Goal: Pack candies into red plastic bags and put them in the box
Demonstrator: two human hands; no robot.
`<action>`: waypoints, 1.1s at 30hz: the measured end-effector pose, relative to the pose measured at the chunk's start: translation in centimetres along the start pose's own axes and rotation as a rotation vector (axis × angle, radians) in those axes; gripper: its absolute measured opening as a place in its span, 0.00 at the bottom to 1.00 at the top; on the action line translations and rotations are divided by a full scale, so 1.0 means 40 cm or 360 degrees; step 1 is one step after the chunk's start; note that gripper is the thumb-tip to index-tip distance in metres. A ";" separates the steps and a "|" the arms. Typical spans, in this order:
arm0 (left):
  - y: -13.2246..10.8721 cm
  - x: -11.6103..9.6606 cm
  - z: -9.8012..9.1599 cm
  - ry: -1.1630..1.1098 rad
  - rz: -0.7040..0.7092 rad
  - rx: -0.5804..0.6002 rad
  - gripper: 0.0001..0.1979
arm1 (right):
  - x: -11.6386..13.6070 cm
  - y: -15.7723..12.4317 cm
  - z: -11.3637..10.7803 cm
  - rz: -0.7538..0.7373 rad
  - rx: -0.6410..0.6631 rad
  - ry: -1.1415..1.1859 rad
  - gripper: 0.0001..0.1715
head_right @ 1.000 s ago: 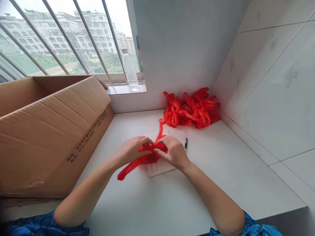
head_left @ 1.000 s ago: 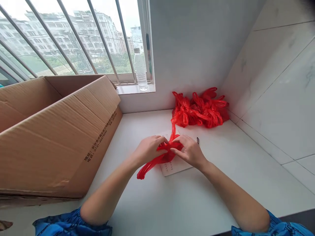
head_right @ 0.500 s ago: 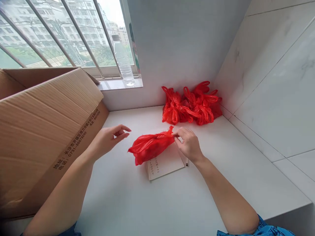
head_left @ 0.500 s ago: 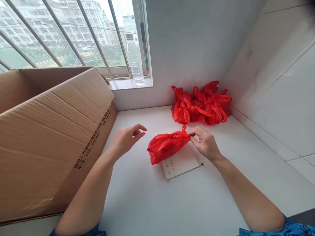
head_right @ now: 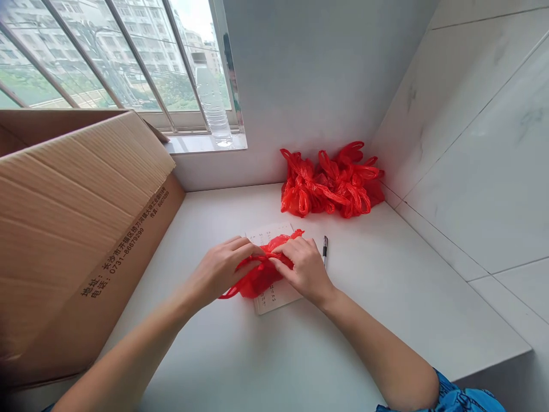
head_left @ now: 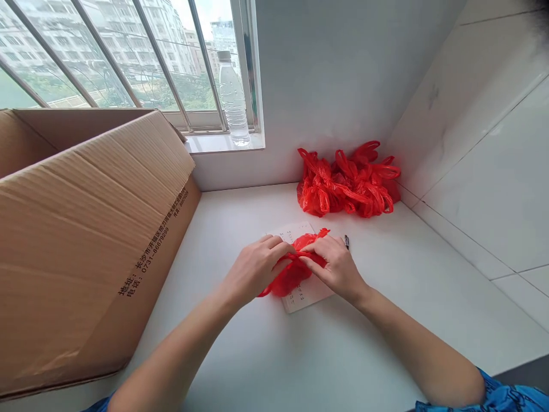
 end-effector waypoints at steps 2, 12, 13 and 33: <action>0.002 0.008 -0.017 -0.0056 -0.0015 -0.0032 0.10 | -0.001 0.006 -0.008 0.0064 -0.0023 0.0048 0.07; 0.004 0.084 -0.147 0.0042 -0.0293 -0.0341 0.16 | -0.062 0.025 -0.077 0.0548 -0.0474 0.0371 0.06; 0.004 0.077 -0.143 0.0015 -0.0287 -0.0294 0.17 | -0.054 0.023 -0.074 0.0537 -0.0430 0.0406 0.05; 0.008 0.079 -0.137 -0.0816 -0.0637 -0.0866 0.06 | -0.074 0.031 -0.105 0.0576 -0.0856 0.0391 0.07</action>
Point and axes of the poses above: each hand's wrist, its own y-axis towards the middle knuckle, its own z-axis out of the palm, x = y × z, the point moved 2 cm from there along y, towards the middle knuckle, and after that the axes turned 13 degrees about -x, right-handed, at the moved point
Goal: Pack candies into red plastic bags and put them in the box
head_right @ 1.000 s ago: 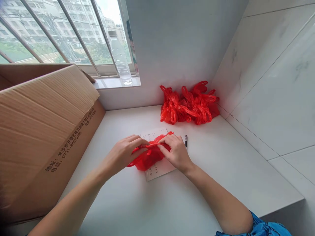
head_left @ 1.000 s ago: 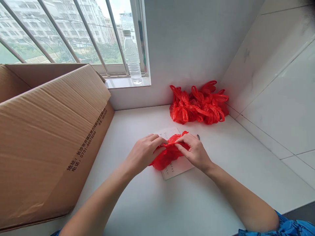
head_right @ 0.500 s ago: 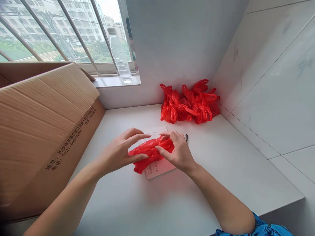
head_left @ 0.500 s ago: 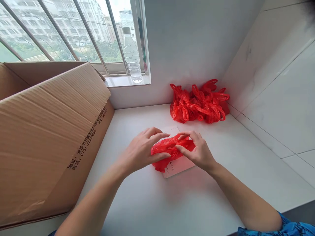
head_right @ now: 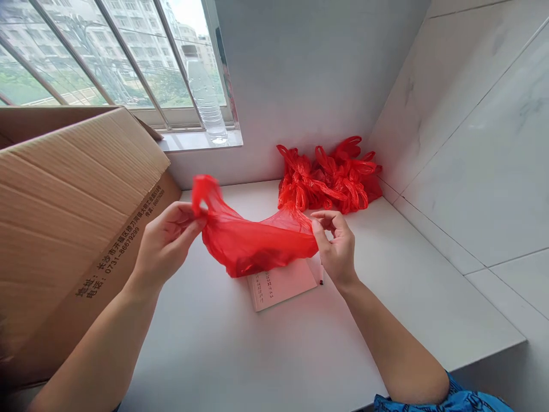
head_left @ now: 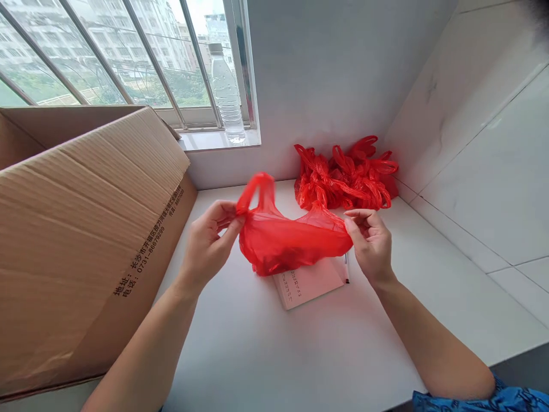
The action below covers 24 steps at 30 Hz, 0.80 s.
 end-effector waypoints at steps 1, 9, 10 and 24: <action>0.003 -0.001 -0.004 -0.0095 -0.0044 -0.0022 0.06 | -0.001 0.007 -0.003 -0.0003 -0.0031 0.0007 0.08; -0.035 -0.077 0.003 -0.0178 0.0224 0.0506 0.11 | 0.120 -0.057 -0.008 -0.1180 0.0109 -0.0150 0.18; -0.040 -0.085 0.004 -0.0187 0.0232 0.0569 0.13 | 0.128 -0.069 -0.002 -0.1279 0.0266 -0.0208 0.17; -0.040 -0.066 0.008 -0.0317 -0.0102 0.1064 0.10 | 0.055 -0.080 0.043 -0.0898 0.1111 -0.0513 0.07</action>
Point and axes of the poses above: each hand's wrist, its own y-axis towards the middle knuckle, its own z-axis out of the palm, x = y × z, the point moved 2 cm from there along y, towards the middle knuckle, and after that the axes turned 13 degrees about -x, right-handed, at the moved point
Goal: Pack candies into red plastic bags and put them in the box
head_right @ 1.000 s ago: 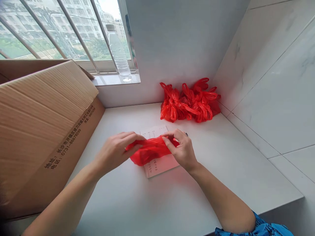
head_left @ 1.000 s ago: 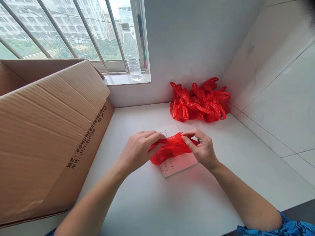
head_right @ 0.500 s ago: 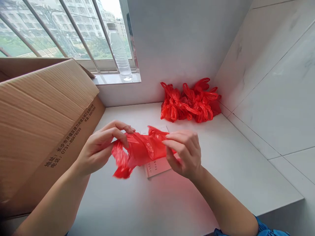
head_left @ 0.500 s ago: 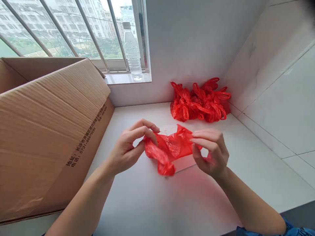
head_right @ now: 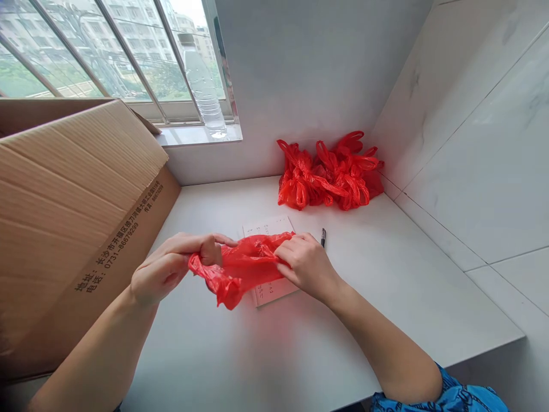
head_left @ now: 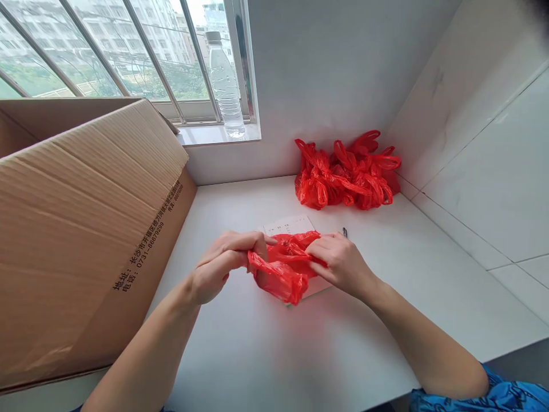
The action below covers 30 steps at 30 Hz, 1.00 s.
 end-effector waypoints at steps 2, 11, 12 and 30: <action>0.000 0.004 0.011 0.0296 -0.0011 0.0135 0.15 | -0.012 0.004 -0.011 0.0212 0.0014 0.0079 0.11; 0.011 0.072 0.127 0.1699 0.0337 -0.0140 0.25 | -0.017 0.011 -0.035 0.0655 -0.0027 0.0302 0.12; 0.011 0.078 0.134 0.1711 0.0358 -0.0133 0.26 | -0.024 0.008 -0.031 0.0714 -0.0088 0.0298 0.12; -0.001 0.130 0.161 0.1915 0.0229 -0.0098 0.26 | 0.077 -0.013 0.045 -0.0515 -0.0301 -0.0394 0.12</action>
Point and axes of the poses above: each hand's wrist, its own y-axis towards the middle knuckle, its own z-axis out of the palm, x = y × z, the point moved 2 cm from there along y, towards the middle knuckle, and after that the axes turned 13 degrees about -x, right-handed, at the moved point
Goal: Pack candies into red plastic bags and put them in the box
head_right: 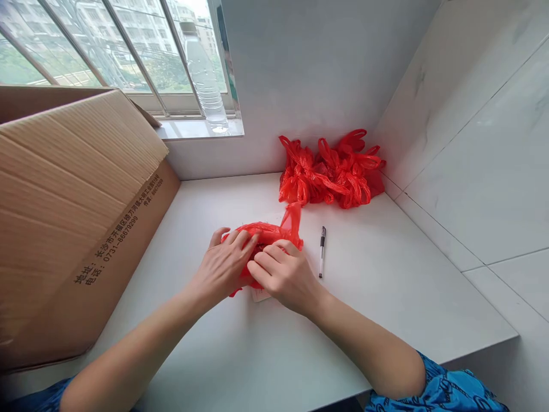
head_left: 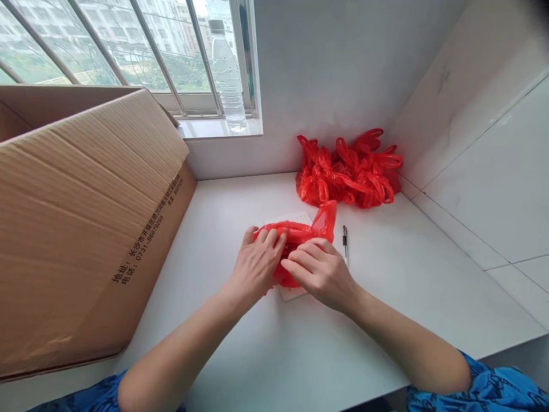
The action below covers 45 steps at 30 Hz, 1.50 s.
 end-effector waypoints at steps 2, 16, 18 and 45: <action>0.001 0.014 0.009 -0.0008 -0.0015 0.0031 0.34 | -0.019 -0.015 0.027 0.0175 0.0282 -0.0072 0.14; 0.029 0.107 0.039 -0.0535 -0.0200 0.0209 0.23 | -0.155 -0.079 0.039 0.0942 0.0902 0.0642 0.49; 0.033 0.099 0.026 -0.0487 -0.0169 0.0051 0.17 | -0.149 -0.067 0.028 0.0856 0.0784 0.0614 0.40; 0.039 0.040 -0.023 -0.0755 0.0006 -0.0204 0.14 | -0.084 -0.020 -0.006 0.0543 -0.0038 0.0426 0.16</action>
Point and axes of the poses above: each hand's wrist, its own y-axis towards the middle knuckle, its own z-axis out of the palm, x = y × z, the point moved 2 cm from there along y, towards the middle knuckle, and after that the axes turned 13 degrees about -x, right-handed, at the moved point
